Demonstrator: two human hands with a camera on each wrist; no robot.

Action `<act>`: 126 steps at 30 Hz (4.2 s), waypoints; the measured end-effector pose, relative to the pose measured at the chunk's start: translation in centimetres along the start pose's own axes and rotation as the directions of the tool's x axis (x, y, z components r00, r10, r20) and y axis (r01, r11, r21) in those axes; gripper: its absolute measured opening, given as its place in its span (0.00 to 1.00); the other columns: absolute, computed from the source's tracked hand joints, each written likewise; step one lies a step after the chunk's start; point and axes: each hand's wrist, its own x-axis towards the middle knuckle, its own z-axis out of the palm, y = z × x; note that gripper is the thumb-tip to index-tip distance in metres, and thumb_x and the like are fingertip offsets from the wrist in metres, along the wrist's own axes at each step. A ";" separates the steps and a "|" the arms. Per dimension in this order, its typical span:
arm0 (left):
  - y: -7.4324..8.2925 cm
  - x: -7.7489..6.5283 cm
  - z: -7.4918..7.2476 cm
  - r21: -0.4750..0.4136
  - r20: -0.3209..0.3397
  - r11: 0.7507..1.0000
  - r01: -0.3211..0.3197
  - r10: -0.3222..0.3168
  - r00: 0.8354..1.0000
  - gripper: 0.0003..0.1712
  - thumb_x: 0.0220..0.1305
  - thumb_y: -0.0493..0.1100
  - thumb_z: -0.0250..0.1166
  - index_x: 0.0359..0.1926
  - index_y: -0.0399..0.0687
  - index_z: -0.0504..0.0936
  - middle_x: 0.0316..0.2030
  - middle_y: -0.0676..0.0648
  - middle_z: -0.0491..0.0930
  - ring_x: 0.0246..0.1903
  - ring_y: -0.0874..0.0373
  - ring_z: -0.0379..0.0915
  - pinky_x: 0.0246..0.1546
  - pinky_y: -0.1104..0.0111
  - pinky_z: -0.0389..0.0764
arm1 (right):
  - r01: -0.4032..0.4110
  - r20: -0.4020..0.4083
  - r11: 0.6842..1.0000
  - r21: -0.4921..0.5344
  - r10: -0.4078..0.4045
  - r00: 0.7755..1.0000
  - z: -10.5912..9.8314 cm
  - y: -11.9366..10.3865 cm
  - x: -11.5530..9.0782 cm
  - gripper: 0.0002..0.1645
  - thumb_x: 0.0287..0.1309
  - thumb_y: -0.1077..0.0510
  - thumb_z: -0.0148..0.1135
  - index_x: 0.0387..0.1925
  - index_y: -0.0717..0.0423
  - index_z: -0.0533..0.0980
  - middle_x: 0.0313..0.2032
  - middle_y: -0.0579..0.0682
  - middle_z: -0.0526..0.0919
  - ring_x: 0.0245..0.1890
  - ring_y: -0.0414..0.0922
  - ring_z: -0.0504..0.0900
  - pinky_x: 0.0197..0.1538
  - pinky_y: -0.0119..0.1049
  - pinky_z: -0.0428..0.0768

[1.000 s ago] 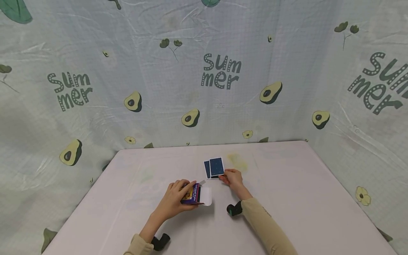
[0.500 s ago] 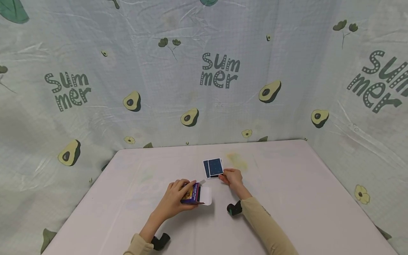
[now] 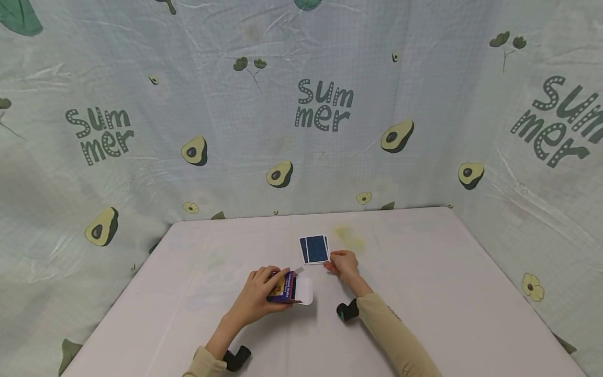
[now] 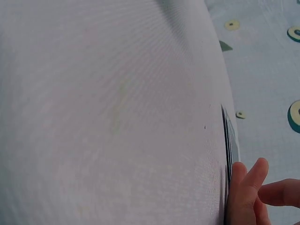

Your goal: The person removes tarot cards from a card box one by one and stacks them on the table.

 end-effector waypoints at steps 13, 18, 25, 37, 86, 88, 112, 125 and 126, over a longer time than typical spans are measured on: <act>0.1 0.4 -0.2 0.003 0.023 1.000 0.010 -0.010 1.000 0.44 0.40 0.63 0.69 0.60 0.57 0.67 0.46 0.51 0.71 0.45 0.58 0.66 0.45 0.61 0.66 | 0.099 0.109 0.990 -0.103 -0.088 0.990 -0.5 -0.3 -2.4 0.19 0.57 0.61 0.54 0.49 0.67 0.70 0.46 0.65 0.77 0.29 0.42 0.83 0.32 0.30 0.79; 0.2 0.2 -0.2 -0.005 0.023 1.000 0.018 -0.018 1.000 0.44 0.40 0.64 0.69 0.60 0.57 0.67 0.46 0.51 0.71 0.45 0.58 0.66 0.44 0.62 0.67 | 0.196 0.186 0.969 -0.148 -0.167 0.968 -1.0 -0.1 -4.5 0.18 0.58 0.59 0.54 0.47 0.66 0.71 0.44 0.63 0.79 0.33 0.46 0.84 0.37 0.36 0.80; 0.4 0.1 -0.3 -0.006 0.043 0.999 0.037 -0.037 0.998 0.43 0.41 0.65 0.67 0.60 0.59 0.67 0.46 0.51 0.71 0.45 0.58 0.66 0.45 0.62 0.66 | 0.353 0.301 0.919 -0.176 -0.291 0.908 -1.8 -0.7 -7.6 0.17 0.57 0.58 0.56 0.45 0.66 0.72 0.40 0.62 0.80 0.33 0.44 0.83 0.38 0.38 0.80; 0.3 0.1 -0.6 0.014 -0.010 1.000 0.008 -0.008 1.000 0.44 0.39 0.64 0.69 0.59 0.57 0.67 0.45 0.51 0.70 0.44 0.57 0.66 0.44 0.61 0.67 | 0.432 0.544 0.889 -0.151 -0.290 0.788 -1.7 -1.5 -10.3 0.21 0.59 0.56 0.54 0.45 0.72 0.70 0.38 0.64 0.82 0.32 0.48 0.84 0.35 0.39 0.81; 0.6 0.4 -0.8 -0.010 -0.017 0.999 -0.036 0.036 0.999 0.43 0.39 0.63 0.70 0.58 0.56 0.69 0.44 0.52 0.71 0.44 0.58 0.66 0.44 0.62 0.67 | 0.311 0.425 0.868 -0.388 -0.131 0.896 1.3 0.2 -10.1 0.15 0.55 0.51 0.56 0.33 0.60 0.75 0.24 0.49 0.81 0.20 0.40 0.80 0.22 0.30 0.76; 0.6 0.4 -0.8 -0.010 -0.019 0.999 -0.038 0.038 0.999 0.43 0.39 0.63 0.70 0.58 0.56 0.69 0.44 0.51 0.71 0.44 0.58 0.66 0.44 0.62 0.67 | 0.311 0.430 0.866 -0.391 -0.127 0.894 1.3 0.1 -10.0 0.15 0.55 0.50 0.56 0.33 0.60 0.76 0.25 0.49 0.81 0.20 0.40 0.80 0.22 0.29 0.75; 0.7 0.4 -0.8 -0.009 0.005 1.000 -0.020 0.020 1.000 0.42 0.39 0.62 0.70 0.58 0.57 0.70 0.44 0.52 0.71 0.44 0.59 0.66 0.44 0.62 0.67 | 0.305 0.450 0.867 -0.394 -0.108 0.887 1.5 -0.1 -9.7 0.13 0.52 0.53 0.58 0.31 0.61 0.76 0.23 0.48 0.80 0.20 0.40 0.79 0.22 0.29 0.75; 0.7 0.3 -0.9 0.009 0.008 1.000 -0.020 0.020 1.000 0.42 0.39 0.63 0.70 0.58 0.58 0.69 0.44 0.53 0.71 0.44 0.59 0.66 0.44 0.63 0.66 | 0.314 0.452 0.863 -0.397 -0.114 0.885 1.2 -0.2 -9.5 0.13 0.54 0.53 0.59 0.33 0.61 0.76 0.21 0.47 0.80 0.18 0.39 0.79 0.22 0.29 0.75; 0.6 0.3 -0.9 0.008 0.009 1.000 -0.018 0.018 1.000 0.42 0.39 0.63 0.70 0.58 0.58 0.69 0.44 0.53 0.71 0.44 0.59 0.66 0.44 0.63 0.66 | 0.313 0.448 0.863 -0.397 -0.115 0.887 1.2 -0.2 -9.5 0.13 0.53 0.53 0.59 0.33 0.61 0.76 0.21 0.47 0.80 0.18 0.39 0.79 0.22 0.29 0.75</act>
